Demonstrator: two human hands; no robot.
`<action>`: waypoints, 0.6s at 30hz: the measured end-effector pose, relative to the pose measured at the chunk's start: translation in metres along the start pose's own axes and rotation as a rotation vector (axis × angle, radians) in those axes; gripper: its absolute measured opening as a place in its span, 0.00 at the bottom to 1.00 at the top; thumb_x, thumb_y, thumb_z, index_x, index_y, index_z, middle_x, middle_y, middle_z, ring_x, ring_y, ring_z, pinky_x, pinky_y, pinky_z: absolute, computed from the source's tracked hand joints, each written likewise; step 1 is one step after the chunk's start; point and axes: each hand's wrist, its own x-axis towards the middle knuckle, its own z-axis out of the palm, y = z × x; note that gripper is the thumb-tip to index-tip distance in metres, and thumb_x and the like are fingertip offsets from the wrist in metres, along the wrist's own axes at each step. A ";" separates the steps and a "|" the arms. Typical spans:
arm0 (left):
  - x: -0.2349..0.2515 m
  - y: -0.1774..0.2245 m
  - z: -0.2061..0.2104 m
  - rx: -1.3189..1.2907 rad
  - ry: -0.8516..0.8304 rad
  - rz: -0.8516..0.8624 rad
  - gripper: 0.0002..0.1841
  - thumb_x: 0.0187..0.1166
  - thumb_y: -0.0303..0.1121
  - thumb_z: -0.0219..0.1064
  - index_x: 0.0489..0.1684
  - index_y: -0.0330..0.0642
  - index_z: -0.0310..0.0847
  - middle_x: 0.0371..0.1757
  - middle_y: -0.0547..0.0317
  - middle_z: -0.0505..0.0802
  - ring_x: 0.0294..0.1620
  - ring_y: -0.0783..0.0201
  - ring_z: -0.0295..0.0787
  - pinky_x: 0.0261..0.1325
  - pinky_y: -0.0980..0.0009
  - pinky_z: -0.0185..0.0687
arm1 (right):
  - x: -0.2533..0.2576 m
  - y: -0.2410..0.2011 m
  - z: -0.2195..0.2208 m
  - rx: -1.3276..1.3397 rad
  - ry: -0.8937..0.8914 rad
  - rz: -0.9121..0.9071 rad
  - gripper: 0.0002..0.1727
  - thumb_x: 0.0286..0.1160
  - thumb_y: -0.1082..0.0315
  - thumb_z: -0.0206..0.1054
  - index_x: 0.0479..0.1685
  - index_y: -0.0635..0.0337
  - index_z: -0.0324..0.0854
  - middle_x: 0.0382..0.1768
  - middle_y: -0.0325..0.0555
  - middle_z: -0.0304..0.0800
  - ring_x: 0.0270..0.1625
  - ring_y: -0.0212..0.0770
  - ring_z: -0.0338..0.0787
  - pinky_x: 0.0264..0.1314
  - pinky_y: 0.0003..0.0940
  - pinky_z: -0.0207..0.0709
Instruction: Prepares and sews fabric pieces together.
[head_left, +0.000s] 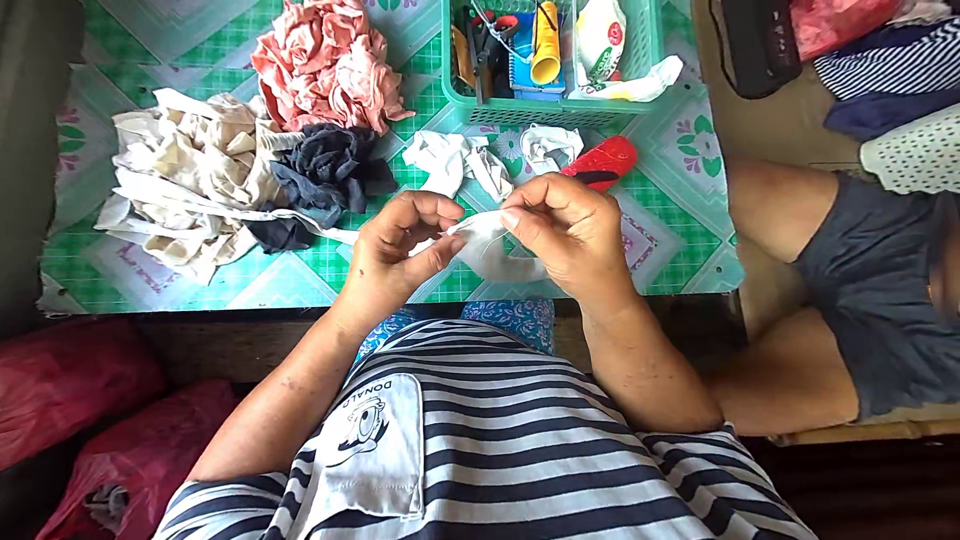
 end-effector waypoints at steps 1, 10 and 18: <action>0.000 0.000 0.001 -0.003 -0.005 0.005 0.14 0.77 0.25 0.71 0.59 0.37 0.79 0.50 0.66 0.90 0.51 0.72 0.89 0.59 0.72 0.88 | 0.000 -0.001 0.001 0.009 0.005 0.000 0.03 0.75 0.78 0.65 0.40 0.68 0.84 0.32 0.35 0.85 0.33 0.19 0.80 0.38 0.14 0.76; 0.001 0.005 0.005 0.073 -0.012 0.007 0.05 0.80 0.25 0.67 0.49 0.36 0.83 0.43 0.68 0.90 0.39 0.80 0.85 0.46 0.81 0.84 | -0.005 -0.004 0.004 -0.019 -0.085 0.002 0.07 0.75 0.75 0.66 0.44 0.71 0.84 0.34 0.38 0.85 0.33 0.19 0.80 0.37 0.13 0.76; -0.002 0.010 0.004 0.069 -0.055 -0.045 0.06 0.82 0.25 0.66 0.50 0.38 0.83 0.43 0.68 0.90 0.38 0.80 0.85 0.45 0.83 0.84 | -0.003 0.001 0.003 -0.078 -0.124 -0.056 0.06 0.75 0.75 0.69 0.41 0.71 0.88 0.37 0.42 0.88 0.37 0.19 0.79 0.42 0.12 0.74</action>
